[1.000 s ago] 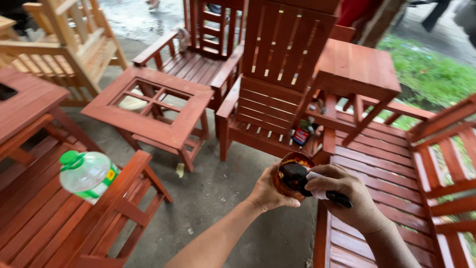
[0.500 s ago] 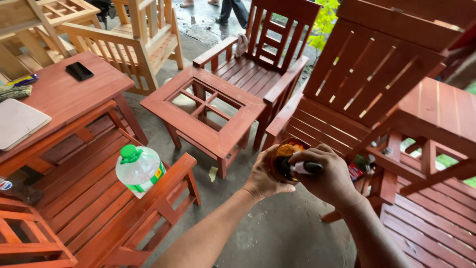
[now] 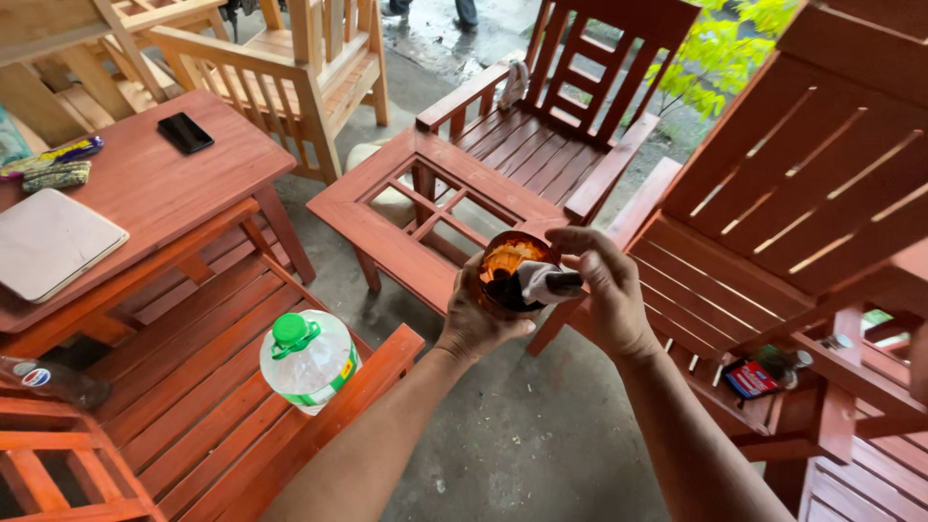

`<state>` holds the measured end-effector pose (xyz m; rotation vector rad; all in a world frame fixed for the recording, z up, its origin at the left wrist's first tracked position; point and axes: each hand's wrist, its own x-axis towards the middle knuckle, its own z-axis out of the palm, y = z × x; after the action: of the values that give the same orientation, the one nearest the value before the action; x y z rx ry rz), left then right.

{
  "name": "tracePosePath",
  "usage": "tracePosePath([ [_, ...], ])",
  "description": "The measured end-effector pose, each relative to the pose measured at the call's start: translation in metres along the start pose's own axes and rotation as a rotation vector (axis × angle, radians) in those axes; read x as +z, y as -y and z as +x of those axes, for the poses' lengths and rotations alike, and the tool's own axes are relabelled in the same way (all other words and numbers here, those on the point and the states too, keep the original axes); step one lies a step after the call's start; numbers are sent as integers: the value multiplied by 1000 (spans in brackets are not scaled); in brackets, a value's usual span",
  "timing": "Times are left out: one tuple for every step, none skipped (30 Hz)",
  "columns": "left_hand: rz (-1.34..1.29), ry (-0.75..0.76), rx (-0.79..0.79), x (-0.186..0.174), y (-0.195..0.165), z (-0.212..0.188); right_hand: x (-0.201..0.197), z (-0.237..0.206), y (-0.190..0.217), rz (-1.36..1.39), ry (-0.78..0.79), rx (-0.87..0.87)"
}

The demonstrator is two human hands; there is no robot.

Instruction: The person applies reddish-brown wood stain to wooden furniture using a brush, holding a cut plastic bottle of stain in one hand. They first coat the legs and frame of a slatted bench, then move to a small slatted table and brush stain onto its frame and inner slats.

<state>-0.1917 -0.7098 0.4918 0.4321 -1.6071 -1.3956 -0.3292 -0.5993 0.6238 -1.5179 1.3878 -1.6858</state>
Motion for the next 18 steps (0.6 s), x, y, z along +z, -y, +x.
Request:
tracePosePath([
  [91,-31,4,-6,2,5,3,8,-13,110,-31,50],
  [154,-60,4,-11,4,11,6,17,-27,219,-61,99],
  [216,-88,2,-15,6,14,7,25,-42,328,-91,151],
  [279,-118,-3,-19,9,17,8,32,-56,359,-126,211],
  [289,-130,-3,-24,13,20,9,39,-71,389,-159,274],
  [298,-144,-3,-28,17,23,9,46,-85,417,-191,336],
  [307,-159,1,-32,21,28,8,52,-99,389,-186,371],
  [316,-175,4,-36,26,34,7,58,-113,360,-179,406],
  [325,-192,6,-39,30,38,6,64,-128,330,-171,441],
  [333,-209,6,-40,35,41,4,70,-143,299,-184,473],
  [308,-222,-51,-42,39,43,2,75,-158,268,-195,508],
  [281,-236,-101,-46,44,48,0,84,-175,234,-206,535],
  [254,-250,-144,-49,48,57,-3,95,-192,241,-221,579],
  [271,-277,-154,-53,53,66,-4,104,-209,249,-237,623],
  [288,-300,-168,-55,58,72,-6,110,-227,258,-257,672],
  [305,-324,-184,-57,62,79,-9,117,-245,255,-263,706],
  [359,-345,-203,-58,68,84,-11,123,-264,252,-269,743],
  [414,-361,-227,-59,74,88,-12,125,-281,248,-280,783],
])
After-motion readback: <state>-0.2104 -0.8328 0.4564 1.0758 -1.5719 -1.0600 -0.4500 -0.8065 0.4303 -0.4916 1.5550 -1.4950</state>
